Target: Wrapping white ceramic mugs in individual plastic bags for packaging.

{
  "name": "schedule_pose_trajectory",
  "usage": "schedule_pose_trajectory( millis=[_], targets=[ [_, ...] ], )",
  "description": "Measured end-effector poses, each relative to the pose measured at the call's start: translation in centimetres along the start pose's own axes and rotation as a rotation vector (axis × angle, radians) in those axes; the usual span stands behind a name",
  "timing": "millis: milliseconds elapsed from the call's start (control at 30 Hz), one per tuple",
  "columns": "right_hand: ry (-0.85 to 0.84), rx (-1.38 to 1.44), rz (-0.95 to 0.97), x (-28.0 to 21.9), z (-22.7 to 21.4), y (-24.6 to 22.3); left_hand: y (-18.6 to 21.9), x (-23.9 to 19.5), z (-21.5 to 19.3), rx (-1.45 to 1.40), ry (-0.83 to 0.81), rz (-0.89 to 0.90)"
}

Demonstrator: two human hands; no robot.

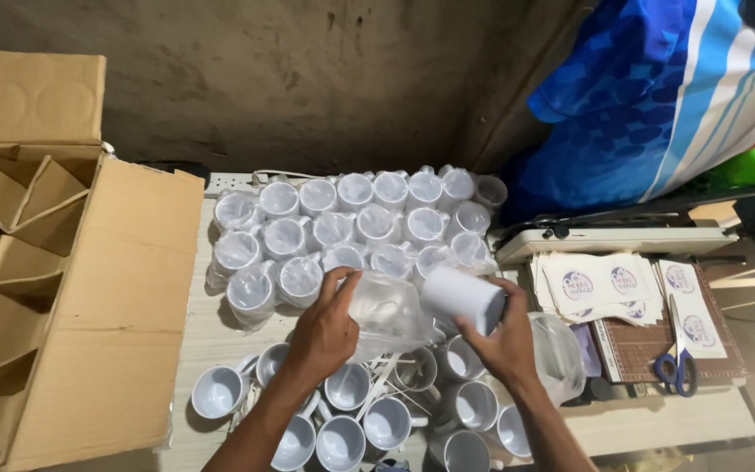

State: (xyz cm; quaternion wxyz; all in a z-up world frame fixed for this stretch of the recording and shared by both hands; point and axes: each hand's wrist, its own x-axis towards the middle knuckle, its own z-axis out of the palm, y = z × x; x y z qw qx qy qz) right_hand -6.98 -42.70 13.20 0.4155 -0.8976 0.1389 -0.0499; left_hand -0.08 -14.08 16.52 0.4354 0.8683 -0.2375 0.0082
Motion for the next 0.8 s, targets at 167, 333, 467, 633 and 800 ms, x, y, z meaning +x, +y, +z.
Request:
schedule_pose_trajectory(
  millis=[167,333,467,633,800],
  targets=[
    [0.098,0.478,-0.347,-1.7,1.6,-2.2,1.6,0.7,0.1,-0.058,-0.195,-0.208],
    [0.020,0.199,-0.519,-1.9,3.3,-5.8,0.4,-0.2,0.6,-0.144,-0.073,-0.011],
    [0.018,-0.068,-0.686,-1.3,3.4,-7.1,0.7,-0.8,-0.3,-0.179,-0.112,-0.022],
    [-0.077,-0.150,-0.779,-0.9,3.7,-7.1,0.7,-0.6,-0.8,-0.179,-0.173,-0.023],
    [-0.310,-0.350,-0.789,-0.4,4.3,-6.1,0.8,-0.4,-1.2,-0.252,-0.232,0.095]
  ],
)
